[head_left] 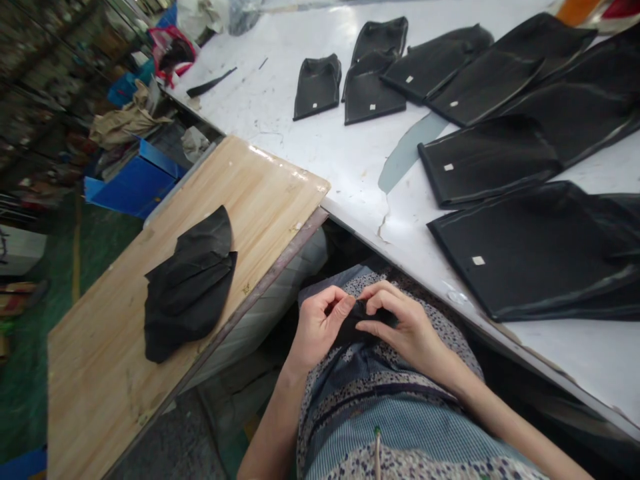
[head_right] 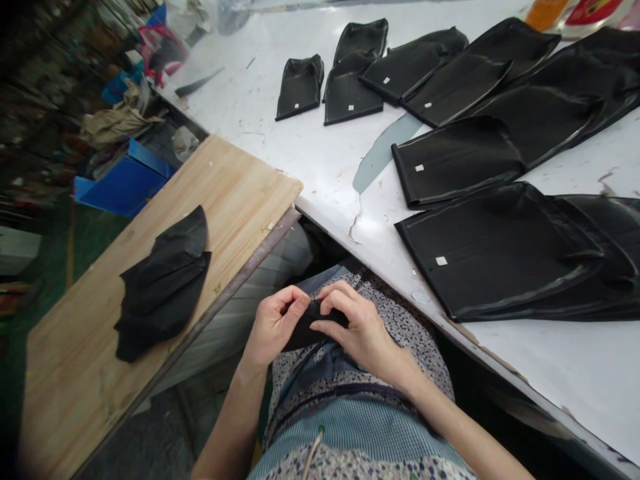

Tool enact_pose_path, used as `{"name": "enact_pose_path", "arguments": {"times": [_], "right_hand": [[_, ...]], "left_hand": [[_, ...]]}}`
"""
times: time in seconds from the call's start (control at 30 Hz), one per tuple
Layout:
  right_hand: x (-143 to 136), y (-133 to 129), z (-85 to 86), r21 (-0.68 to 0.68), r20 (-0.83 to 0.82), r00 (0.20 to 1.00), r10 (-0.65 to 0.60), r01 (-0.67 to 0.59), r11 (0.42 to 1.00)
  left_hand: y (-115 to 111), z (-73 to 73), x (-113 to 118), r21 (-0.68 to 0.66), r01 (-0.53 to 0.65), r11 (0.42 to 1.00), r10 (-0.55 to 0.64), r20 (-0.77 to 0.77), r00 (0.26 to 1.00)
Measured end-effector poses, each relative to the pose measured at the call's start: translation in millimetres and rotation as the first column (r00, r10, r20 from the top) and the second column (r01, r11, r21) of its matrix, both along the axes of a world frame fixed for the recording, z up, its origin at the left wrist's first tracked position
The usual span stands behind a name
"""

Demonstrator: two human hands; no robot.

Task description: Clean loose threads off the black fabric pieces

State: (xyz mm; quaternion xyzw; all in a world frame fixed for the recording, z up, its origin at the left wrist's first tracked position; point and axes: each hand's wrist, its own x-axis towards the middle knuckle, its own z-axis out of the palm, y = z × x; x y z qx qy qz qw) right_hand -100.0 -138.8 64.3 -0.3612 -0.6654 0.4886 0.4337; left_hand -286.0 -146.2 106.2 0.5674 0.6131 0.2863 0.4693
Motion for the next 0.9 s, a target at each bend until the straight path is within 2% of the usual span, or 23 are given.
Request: {"name": "enact_pose_path", "arguments": {"times": [0.33, 0.57, 0.67, 0.73, 0.83, 0.9], "right_hand": [[-1, -1, 0.7, 0.050, -0.008, 1.000, -0.030, 0.030, 0.998], [-1, 4, 9.4, 0.076, -0.028, 0.998, -0.056, 0.058, 0.995], [-2, 9, 13.6, 0.106, -0.043, 0.996, -0.078, 0.082, 0.991], [-2, 14, 16.8, 0.122, -0.055, 0.994, -0.099, 0.105, 0.987], [3, 22, 22.7, 0.118, -0.065, 0.992, -0.112, 0.119, 0.986], [10, 27, 26.9, 0.089, -0.069, 0.995, -0.069, 0.075, 0.993]], "left_hand": [[7, -5.0, 4, -0.243, -0.015, 0.970, 0.074, 0.235, 0.969], [11, 4.3, 5, -0.211, -0.016, 0.977, 0.064, 0.226, 0.972], [13, 14.2, 10, -0.085, -0.023, 0.996, 0.033, 0.127, 0.991], [15, 21.4, 14, 0.083, -0.013, 0.996, 0.014, -0.012, 1.000], [19, 29.6, 20, 0.363, 0.077, 0.929, 0.013, -0.239, 0.971], [21, 30.7, 22, 0.479, 0.162, 0.863, 0.007, -0.332, 0.943]]}}
